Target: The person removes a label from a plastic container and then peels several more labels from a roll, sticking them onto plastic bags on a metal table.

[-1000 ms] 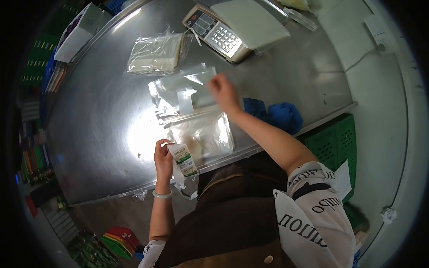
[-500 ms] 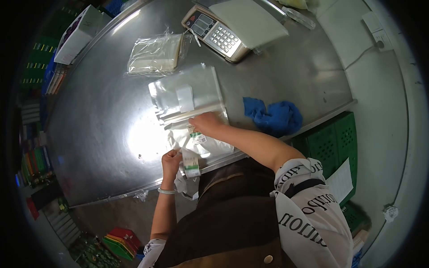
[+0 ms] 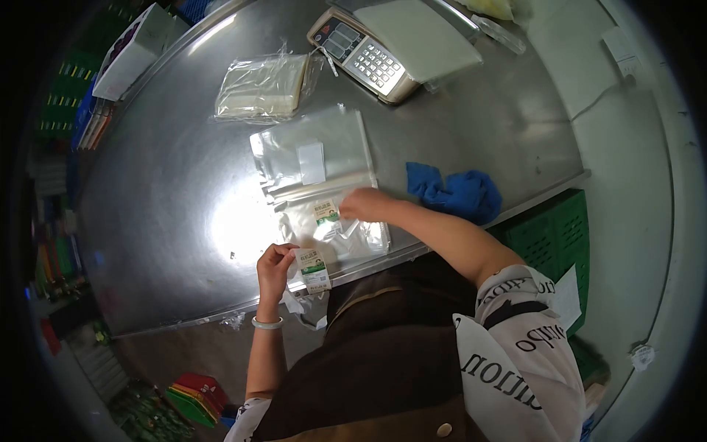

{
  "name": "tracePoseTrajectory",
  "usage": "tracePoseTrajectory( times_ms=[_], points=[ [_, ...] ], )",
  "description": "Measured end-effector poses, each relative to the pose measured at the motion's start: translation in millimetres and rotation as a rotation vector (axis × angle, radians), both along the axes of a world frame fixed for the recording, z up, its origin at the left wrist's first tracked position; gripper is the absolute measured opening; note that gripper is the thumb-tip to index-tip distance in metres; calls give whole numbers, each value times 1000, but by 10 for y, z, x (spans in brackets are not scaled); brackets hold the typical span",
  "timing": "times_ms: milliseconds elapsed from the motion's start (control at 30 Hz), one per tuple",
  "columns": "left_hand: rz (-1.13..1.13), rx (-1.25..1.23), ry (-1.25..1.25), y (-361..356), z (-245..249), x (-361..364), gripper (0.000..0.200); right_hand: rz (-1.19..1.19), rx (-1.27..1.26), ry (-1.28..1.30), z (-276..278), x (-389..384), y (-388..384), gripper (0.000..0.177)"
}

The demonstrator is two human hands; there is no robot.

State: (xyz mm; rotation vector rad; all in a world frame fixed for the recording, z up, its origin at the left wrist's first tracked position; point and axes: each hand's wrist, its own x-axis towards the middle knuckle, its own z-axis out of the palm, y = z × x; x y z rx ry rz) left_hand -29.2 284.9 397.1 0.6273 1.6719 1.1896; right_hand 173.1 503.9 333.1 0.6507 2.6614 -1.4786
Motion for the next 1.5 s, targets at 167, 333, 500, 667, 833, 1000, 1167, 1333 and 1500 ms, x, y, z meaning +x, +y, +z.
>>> tracePoseTrajectory(
  times_ms=[167,333,500,667,833,1000,1167,1333,1500],
  points=[
    [40,37,-38,142,106,-13,12,-1047,-249,384,452,-141,450,14],
    [-43,19,-175,353,187,116,17,-146,-374,11,678,-300,-382,28],
    [-56,-56,-43,192,-83,30,6,-110,-478,-148,742,-433,-479,29],
    [-226,-257,514,58,-199,1,23,-263,128,80,511,-483,-336,19],
    [-165,-227,514,-39,-322,-3,25,-191,511,-147,110,-463,-227,28],
    [68,-157,12,-136,-212,-82,10,122,454,169,291,45,-173,23],
    [-136,-69,205,-193,-181,-139,10,176,214,26,20,92,-192,20],
    [-60,53,157,7,-5,-24,7,309,441,294,279,21,-111,21],
    [-11,14,44,86,61,-11,9,278,158,184,-5,31,-45,17]
  ],
)
